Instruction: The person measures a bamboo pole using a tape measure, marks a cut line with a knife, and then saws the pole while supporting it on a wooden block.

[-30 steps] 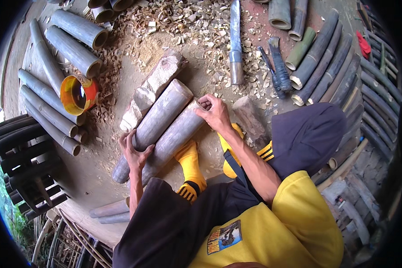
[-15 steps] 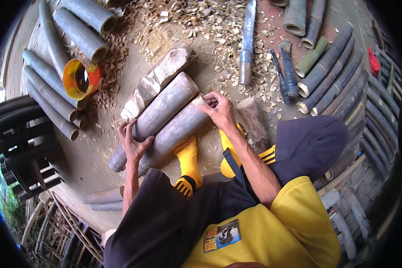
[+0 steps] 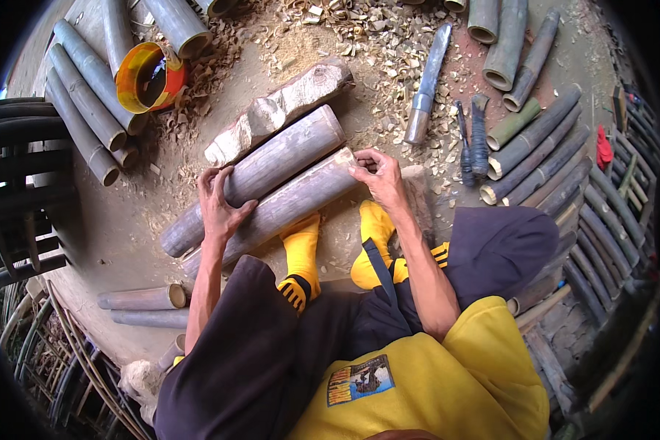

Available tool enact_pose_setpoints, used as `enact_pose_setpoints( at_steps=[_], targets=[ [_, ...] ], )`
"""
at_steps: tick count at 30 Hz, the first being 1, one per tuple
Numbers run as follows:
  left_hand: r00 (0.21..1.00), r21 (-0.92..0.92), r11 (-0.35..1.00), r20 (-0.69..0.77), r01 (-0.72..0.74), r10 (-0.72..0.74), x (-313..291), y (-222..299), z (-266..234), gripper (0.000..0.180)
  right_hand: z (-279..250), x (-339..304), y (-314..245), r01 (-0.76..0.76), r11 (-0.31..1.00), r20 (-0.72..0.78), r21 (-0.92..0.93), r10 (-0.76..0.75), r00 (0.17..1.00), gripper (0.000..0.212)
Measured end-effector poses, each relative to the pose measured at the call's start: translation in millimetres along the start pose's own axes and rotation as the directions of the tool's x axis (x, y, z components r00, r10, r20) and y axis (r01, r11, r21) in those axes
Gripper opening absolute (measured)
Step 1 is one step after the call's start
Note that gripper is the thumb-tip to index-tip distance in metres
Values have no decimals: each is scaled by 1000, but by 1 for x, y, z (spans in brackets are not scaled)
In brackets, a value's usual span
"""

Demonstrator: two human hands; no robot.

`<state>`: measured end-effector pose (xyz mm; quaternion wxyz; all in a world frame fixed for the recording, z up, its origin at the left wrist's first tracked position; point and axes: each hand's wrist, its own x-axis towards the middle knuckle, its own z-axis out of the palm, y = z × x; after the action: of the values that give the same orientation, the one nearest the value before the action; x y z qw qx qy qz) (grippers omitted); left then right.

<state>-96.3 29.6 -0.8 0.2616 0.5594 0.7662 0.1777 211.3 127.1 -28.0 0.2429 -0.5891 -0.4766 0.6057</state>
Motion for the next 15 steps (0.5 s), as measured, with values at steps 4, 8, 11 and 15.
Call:
enact_pose_setpoints(
  at_steps=[4,8,11,15],
  targets=[
    [986,-100,986,-114,-133,122,-9,22,7,66,0,-10,-14,-23,1000,-6,7,23,1000,27],
    [948,-241,963,261,-119,183,-7,69,4,72,-1,-32,-35,55,986,34,160,-62,998,27],
    [914,-191,979,382,-66,136,-7,72,-4,82,7,-48,-71,330,943,72,-48,-326,943,25],
    [915,-192,981,398,12,67,-10,61,-25,87,20,-52,-86,343,926,10,158,-349,937,38]
  ],
)
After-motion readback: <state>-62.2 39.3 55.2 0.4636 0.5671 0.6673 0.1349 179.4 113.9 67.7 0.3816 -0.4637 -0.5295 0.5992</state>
